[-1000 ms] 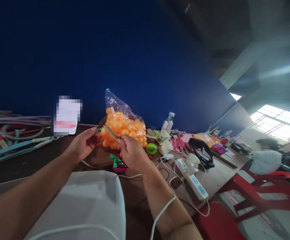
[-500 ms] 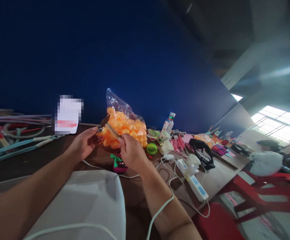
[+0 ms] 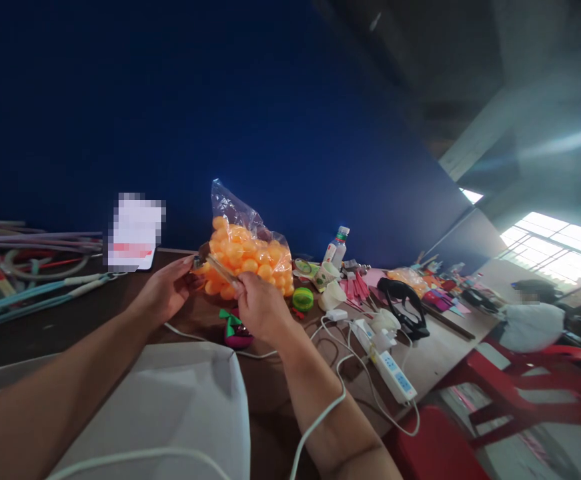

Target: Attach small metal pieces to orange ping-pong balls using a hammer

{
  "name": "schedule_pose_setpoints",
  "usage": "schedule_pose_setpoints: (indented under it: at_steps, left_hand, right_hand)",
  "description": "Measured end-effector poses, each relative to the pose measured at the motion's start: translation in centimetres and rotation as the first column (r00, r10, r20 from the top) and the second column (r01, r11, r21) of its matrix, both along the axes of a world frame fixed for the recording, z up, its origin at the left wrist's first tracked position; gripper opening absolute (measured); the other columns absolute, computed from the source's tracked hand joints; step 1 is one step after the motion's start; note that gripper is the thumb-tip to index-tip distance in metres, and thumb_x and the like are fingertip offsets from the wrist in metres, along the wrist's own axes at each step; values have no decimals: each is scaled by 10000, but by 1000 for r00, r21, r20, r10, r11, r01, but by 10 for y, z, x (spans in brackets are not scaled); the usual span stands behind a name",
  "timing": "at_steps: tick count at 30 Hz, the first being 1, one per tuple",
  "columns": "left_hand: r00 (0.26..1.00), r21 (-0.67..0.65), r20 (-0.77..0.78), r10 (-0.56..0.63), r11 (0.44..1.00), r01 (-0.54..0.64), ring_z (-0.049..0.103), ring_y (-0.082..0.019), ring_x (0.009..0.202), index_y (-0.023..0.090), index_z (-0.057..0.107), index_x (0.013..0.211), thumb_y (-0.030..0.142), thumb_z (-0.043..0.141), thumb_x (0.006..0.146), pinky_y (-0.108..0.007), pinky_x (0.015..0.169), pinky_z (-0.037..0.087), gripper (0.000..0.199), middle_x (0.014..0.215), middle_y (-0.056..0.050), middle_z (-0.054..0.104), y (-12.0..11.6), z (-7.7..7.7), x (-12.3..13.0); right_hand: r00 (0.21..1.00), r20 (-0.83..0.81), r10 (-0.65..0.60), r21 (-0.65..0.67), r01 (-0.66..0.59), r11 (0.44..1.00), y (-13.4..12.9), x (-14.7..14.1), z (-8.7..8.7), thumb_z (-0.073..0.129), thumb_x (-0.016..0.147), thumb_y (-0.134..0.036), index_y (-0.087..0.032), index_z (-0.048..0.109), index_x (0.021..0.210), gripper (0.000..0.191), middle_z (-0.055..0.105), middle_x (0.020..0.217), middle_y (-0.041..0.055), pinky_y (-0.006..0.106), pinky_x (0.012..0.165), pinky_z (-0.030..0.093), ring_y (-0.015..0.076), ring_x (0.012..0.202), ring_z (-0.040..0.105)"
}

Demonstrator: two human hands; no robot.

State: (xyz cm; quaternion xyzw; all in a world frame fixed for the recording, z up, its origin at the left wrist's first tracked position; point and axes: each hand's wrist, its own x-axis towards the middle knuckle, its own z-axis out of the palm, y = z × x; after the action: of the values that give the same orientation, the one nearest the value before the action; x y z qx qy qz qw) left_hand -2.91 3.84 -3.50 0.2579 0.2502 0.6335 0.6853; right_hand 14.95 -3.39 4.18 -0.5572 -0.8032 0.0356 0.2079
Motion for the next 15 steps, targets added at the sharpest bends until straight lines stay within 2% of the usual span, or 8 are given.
schedule_pose_setpoints:
  at_steps: [7,15]
  left_hand:
    - [1000,14,-16,10,1000,-10,638,-129,652,116,694,921,194,738,691,-227,585,539,246,774,-32,703,-1,1,-1]
    - [999,14,-20,32,999,-32,641,-121,652,123,695,914,217,754,687,-226,600,535,253,786,-28,709,1,0,-1]
  right_hand:
    - [993,-111,34,52,-29,998,-5,2,7,355,955,-264,-168,546,998,218,643,911,79,300,736,423,184,819,589]
    - [997,-58,59,40,-56,998,-11,0,9,361,955,-290,-192,552,992,218,652,902,75,307,717,418,196,819,589]
